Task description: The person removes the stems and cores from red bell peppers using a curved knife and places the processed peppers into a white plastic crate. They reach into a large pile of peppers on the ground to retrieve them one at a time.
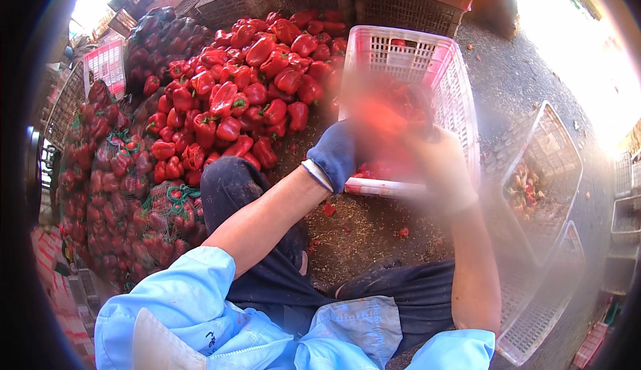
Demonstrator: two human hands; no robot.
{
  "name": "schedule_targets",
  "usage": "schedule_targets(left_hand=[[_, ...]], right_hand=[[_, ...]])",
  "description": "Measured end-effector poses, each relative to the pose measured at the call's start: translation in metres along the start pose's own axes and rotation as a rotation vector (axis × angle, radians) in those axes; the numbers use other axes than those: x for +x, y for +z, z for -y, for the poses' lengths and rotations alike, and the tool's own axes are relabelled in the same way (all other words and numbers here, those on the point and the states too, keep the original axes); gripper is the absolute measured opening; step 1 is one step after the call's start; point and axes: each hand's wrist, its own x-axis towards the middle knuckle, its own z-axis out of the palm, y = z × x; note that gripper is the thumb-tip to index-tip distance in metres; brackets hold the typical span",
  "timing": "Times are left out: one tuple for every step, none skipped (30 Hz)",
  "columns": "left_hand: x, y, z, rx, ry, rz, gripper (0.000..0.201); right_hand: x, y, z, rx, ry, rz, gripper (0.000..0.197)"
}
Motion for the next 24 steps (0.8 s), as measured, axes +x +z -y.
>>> schedule_targets(left_hand=[[0.002,-0.004,-0.002,0.187,0.062,-0.001,0.016],[0.010,-0.016,-0.001,0.375,0.121,-0.004,0.015],[0.016,-0.027,0.002,0.532,0.234,0.032,0.015],[0.021,-0.034,0.004,0.684,0.352,0.053,0.015],[0.024,-0.041,0.005,0.804,0.529,0.113,0.015],[0.027,-0.048,0.008,0.823,0.516,0.103,0.015],[0.026,-0.044,0.009,0.836,0.497,0.105,0.014],[0.011,-0.019,-0.003,0.747,0.287,0.042,0.014],[0.012,-0.015,0.000,0.767,0.288,0.051,0.014],[0.009,-0.014,-0.004,0.792,0.300,0.046,0.014],[0.016,-0.031,-0.001,0.926,0.528,0.104,0.014],[0.024,-0.046,0.004,0.976,0.625,0.123,0.013],[0.025,-0.048,0.005,1.021,0.719,0.149,0.013],[0.027,-0.050,0.007,0.985,0.681,0.133,0.013],[0.028,-0.052,0.008,0.922,0.559,0.088,0.012],[0.026,-0.046,0.006,0.850,0.438,0.043,0.012],[0.014,-0.019,-0.004,0.745,0.225,-0.019,0.012],[0.002,-0.003,-0.014,0.679,0.122,-0.066,0.012],[-0.009,0.012,-0.023,0.609,0.021,-0.122,0.012],[-0.019,0.021,-0.028,0.578,0.024,-0.158,0.011],[-0.016,0.016,-0.026,0.647,0.085,-0.144,0.012],[-0.013,0.013,-0.024,0.712,0.149,-0.128,0.012],[0.005,-0.014,-0.016,0.878,0.280,-0.075,0.012],[0.012,-0.018,-0.013,0.912,0.293,-0.061,0.013]], right_hand=[[0.002,0.001,0.000,-0.025,-0.003,0.024,0.023],[0.002,0.003,0.001,-0.044,-0.004,0.041,0.024],[0.003,0.005,0.001,-0.062,-0.005,0.057,0.025],[0.001,0.009,0.005,-0.074,-0.004,0.065,0.025],[0.000,0.010,0.006,-0.086,-0.011,0.076,0.026],[0.000,0.012,0.006,-0.098,-0.019,0.089,0.026],[0.000,0.008,0.004,-0.114,-0.031,0.092,0.026],[0.000,0.004,0.001,-0.127,-0.039,0.084,0.026],[0.000,-0.001,-0.002,-0.140,-0.046,0.075,0.026],[0.002,-0.001,-0.004,-0.148,-0.057,0.076,0.026],[0.006,0.003,-0.006,-0.155,-0.071,0.087,0.025],[0.008,0.008,-0.007,-0.167,-0.098,0.095,0.025],[0.011,0.008,-0.009,-0.181,-0.121,0.091,0.024],[0.013,0.009,-0.012,-0.195,-0.144,0.087,0.024],[0.017,0.008,-0.020,-0.250,-0.329,0.107,0.024],[0.021,0.002,-0.031,-0.308,-0.511,0.120,0.023],[0.017,-0.001,-0.031,-0.300,-0.493,0.089,0.023],[0.013,-0.001,-0.029,-0.285,-0.483,0.067,0.022],[0.001,0.008,-0.010,-0.199,-0.277,0.014,0.021],[-0.005,0.013,0.001,-0.110,-0.075,-0.035,0.020],[-0.002,0.010,-0.004,-0.179,-0.139,-0.075,0.019],[0.001,0.003,-0.010,-0.252,-0.204,-0.120,0.018],[0.004,0.002,-0.012,-0.321,-0.272,-0.154,0.017],[0.003,-0.002,-0.012,-0.284,-0.357,-0.182,0.016]])
